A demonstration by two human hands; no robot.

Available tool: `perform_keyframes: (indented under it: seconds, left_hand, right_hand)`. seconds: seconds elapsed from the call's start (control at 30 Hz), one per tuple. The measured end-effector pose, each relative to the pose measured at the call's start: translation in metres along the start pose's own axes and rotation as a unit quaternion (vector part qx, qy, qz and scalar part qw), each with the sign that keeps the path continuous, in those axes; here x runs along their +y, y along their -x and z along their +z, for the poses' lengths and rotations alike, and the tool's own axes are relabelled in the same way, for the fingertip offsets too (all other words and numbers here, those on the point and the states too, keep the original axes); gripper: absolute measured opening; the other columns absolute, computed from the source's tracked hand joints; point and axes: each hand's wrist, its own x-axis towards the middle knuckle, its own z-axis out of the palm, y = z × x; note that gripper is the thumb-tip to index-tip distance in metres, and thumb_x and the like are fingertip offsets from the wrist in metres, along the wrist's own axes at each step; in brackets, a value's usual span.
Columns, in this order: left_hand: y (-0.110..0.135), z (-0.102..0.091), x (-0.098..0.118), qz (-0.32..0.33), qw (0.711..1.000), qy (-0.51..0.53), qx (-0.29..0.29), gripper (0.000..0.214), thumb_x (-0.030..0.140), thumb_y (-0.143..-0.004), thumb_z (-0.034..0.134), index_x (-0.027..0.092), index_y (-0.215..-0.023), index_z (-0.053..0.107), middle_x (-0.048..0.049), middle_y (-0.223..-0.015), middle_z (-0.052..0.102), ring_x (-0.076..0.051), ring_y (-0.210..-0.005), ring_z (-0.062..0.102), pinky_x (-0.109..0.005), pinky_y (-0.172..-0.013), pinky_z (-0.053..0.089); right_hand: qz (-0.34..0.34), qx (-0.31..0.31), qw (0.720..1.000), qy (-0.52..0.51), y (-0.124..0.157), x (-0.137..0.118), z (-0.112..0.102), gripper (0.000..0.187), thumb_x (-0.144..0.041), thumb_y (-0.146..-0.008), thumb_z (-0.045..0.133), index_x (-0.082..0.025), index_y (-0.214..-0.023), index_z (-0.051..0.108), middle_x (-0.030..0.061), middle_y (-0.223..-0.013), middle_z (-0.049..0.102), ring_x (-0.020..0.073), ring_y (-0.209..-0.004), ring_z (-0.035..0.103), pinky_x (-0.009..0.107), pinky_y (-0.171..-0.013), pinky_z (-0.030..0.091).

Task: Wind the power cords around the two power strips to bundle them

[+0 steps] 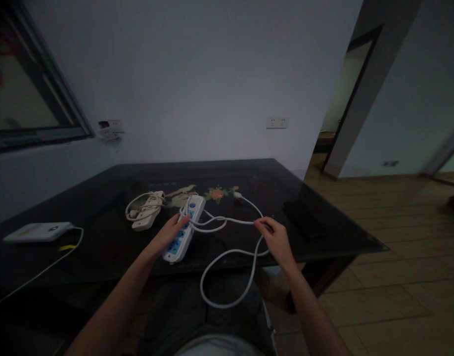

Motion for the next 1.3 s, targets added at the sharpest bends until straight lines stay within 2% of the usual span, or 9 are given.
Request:
perform_keyframes:
  seconds: [0.13,0.4,0.5,0.77,0.93,1.03,1.13,1.2,1.3]
  left_hand:
    - [-0.009,0.006,-0.010,-0.027,0.991,-0.130,-0.013,0.057,0.067,-0.079,0.043,0.014,-0.088,0.061,-0.0130,-0.090,0.070,-0.027,-0.082,0.064,-0.034,-0.072,0.046]
    - [-0.009,0.011,-0.016,-0.026,0.979,-0.203,0.005,0.048,0.064,-0.080,0.043,0.018,-0.078,0.058,-0.0168,-0.090,0.070,-0.032,-0.088,0.065,-0.035,-0.075,0.043]
    - [-0.007,0.015,-0.017,-0.009,0.976,-0.219,0.011,0.048,0.064,-0.083,0.039,0.020,-0.076,0.057,-0.0165,-0.093,0.069,-0.031,-0.092,0.064,-0.034,-0.077,0.043]
    - [-0.006,0.018,-0.023,-0.015,0.966,-0.254,0.046,0.052,0.061,-0.086,0.037,0.013,-0.092,0.055,-0.0218,-0.101,0.065,-0.033,-0.096,0.062,-0.037,-0.077,0.043]
    - [-0.001,0.019,-0.020,-0.001,0.952,-0.285,0.110,0.063,0.056,-0.087,0.043,0.006,-0.126,0.045,-0.0249,-0.122,0.055,-0.035,-0.117,0.050,-0.042,-0.090,0.039]
    - [0.003,0.018,-0.009,0.049,0.935,-0.316,0.151,0.058,0.049,-0.088,0.044,0.013,-0.133,0.043,-0.0200,-0.129,0.052,-0.036,-0.119,0.045,-0.047,-0.091,0.038]
    - [-0.002,0.018,0.010,0.134,0.939,-0.297,0.109,0.037,0.041,-0.091,0.043,0.020,-0.118,0.058,-0.0121,-0.118,0.061,-0.030,-0.111,0.051,-0.043,-0.091,0.039]
    - [-0.013,0.023,0.023,0.192,0.938,-0.286,0.037,0.032,0.035,-0.092,0.041,0.020,-0.112,0.061,-0.0093,-0.111,0.065,-0.025,-0.106,0.055,-0.039,-0.091,0.040]
    - [-0.036,0.038,0.033,0.242,0.915,-0.314,-0.076,0.030,0.029,-0.090,0.045,0.019,-0.113,0.061,-0.0094,-0.109,0.066,-0.024,-0.105,0.056,-0.035,-0.092,0.039]
  right_hand:
    - [-0.015,-0.041,0.998,0.053,-0.012,0.009,0.006,0.035,-0.047,-0.083,0.054,-0.017,-0.074,0.067,0.0034,-0.072,0.066,0.0202,-0.070,0.060,0.029,-0.065,0.042]
    - [-0.024,-0.105,0.981,0.158,-0.028,0.027,0.012,0.044,-0.048,-0.088,0.043,-0.017,-0.068,0.067,0.0029,-0.063,0.065,0.0186,-0.061,0.060,0.027,-0.057,0.041]
    - [-0.025,-0.101,0.978,0.183,-0.045,0.034,0.012,0.042,-0.043,-0.090,0.040,-0.017,-0.075,0.069,0.0058,-0.075,0.070,0.0202,-0.073,0.064,0.028,-0.066,0.045]
    - [0.029,-0.092,0.947,0.306,-0.111,0.050,0.027,0.029,-0.033,-0.088,0.053,-0.014,-0.105,0.068,0.0141,-0.106,0.067,0.0231,-0.099,0.062,0.031,-0.085,0.044]
    - [0.077,-0.132,0.913,0.379,-0.129,0.067,0.046,0.042,-0.038,-0.082,0.064,-0.012,-0.115,0.062,0.0209,-0.116,0.062,0.0289,-0.108,0.059,0.036,-0.088,0.044]
    - [0.090,-0.152,0.902,0.395,-0.137,0.075,0.056,0.040,-0.036,-0.080,0.067,-0.014,-0.113,0.063,0.0197,-0.118,0.061,0.0283,-0.110,0.058,0.034,-0.088,0.043]
    - [0.085,-0.168,0.903,0.386,-0.144,0.080,0.065,0.035,-0.033,-0.080,0.067,-0.016,-0.111,0.065,0.0172,-0.118,0.062,0.0265,-0.108,0.059,0.032,-0.087,0.043]
    - [0.079,-0.171,0.909,0.372,-0.148,0.080,0.069,0.030,-0.031,-0.082,0.065,-0.018,-0.109,0.067,0.0149,-0.115,0.065,0.0251,-0.107,0.060,0.030,-0.085,0.042]
    - [0.072,-0.156,0.923,0.345,-0.149,0.077,0.071,0.024,-0.028,-0.086,0.058,-0.018,-0.105,0.069,0.0128,-0.108,0.069,0.0230,-0.102,0.062,0.027,-0.080,0.042]
